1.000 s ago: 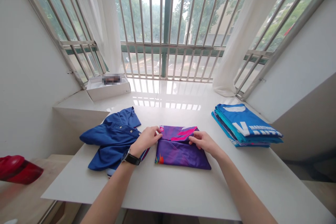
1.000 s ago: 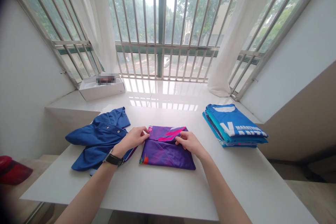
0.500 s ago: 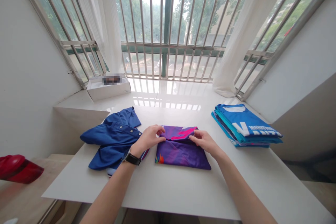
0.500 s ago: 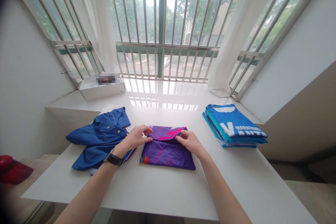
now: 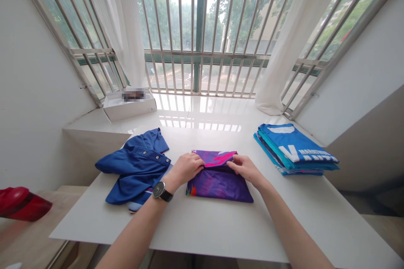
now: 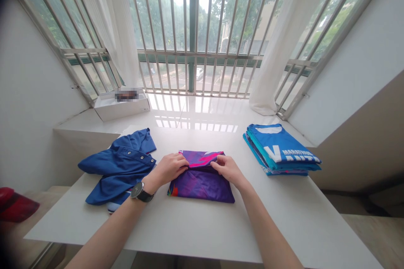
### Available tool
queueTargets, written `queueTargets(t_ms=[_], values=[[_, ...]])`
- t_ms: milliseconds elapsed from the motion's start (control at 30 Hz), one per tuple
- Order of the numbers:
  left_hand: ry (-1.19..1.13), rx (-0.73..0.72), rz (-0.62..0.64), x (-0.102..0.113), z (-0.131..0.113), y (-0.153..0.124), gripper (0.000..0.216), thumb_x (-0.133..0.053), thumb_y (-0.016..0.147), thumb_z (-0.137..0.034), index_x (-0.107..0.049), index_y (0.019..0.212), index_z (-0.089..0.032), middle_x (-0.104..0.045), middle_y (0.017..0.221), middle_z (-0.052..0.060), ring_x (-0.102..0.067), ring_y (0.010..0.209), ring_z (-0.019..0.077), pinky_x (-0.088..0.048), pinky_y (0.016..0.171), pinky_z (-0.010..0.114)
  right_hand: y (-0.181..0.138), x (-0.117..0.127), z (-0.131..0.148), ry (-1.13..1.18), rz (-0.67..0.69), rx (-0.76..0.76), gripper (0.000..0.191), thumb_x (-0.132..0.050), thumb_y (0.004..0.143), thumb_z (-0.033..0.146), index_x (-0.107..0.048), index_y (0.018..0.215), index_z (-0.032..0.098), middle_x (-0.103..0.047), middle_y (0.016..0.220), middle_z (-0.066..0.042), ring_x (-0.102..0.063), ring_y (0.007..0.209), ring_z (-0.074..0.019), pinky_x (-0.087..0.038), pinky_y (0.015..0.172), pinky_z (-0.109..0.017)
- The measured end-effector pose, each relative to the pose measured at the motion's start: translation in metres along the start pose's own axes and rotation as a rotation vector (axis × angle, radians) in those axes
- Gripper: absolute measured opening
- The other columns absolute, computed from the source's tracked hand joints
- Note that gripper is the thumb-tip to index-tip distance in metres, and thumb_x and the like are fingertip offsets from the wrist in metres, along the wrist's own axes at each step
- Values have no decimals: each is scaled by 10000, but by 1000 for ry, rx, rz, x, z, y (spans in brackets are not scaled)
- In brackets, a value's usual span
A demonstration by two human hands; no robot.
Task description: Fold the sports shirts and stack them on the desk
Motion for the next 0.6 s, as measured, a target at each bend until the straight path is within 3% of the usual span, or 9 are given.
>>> queueTargets(t_ms=[333,500,600], values=[[3,112,-34,-9,-1,2,148,-556,917,-125,-675,950,-206,-705,913,49,-645,852,201,-468,842,335,0,5,-10,-70,17,-13,369,-673,745,478,-474,583,212,-421,532,62,-422,524,-112,-323,483,-249],[10,135,-42,-11,-3,3,157,-559,891,-102,-663,944,-207,-694,902,46,-636,861,210,-463,843,344,2,6,-14,-120,23,41,267,-669,762,422,-656,666,173,-598,640,4,-502,603,-140,-376,541,-261],[10,139,-38,-12,-3,3,171,-551,887,-93,-666,938,-209,-688,903,52,-634,873,211,-461,844,343,2,6,-13,-131,12,44,279,-670,759,433,-691,682,166,-625,649,-5,-518,611,-152,-384,551,-267]])
Point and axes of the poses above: each hand's wrist, its own y-axis towards the middle knuckle, its own x-axis out of the back of the hand, z = x × y, the point moved 2 cm from there along y, towards the middle knuckle
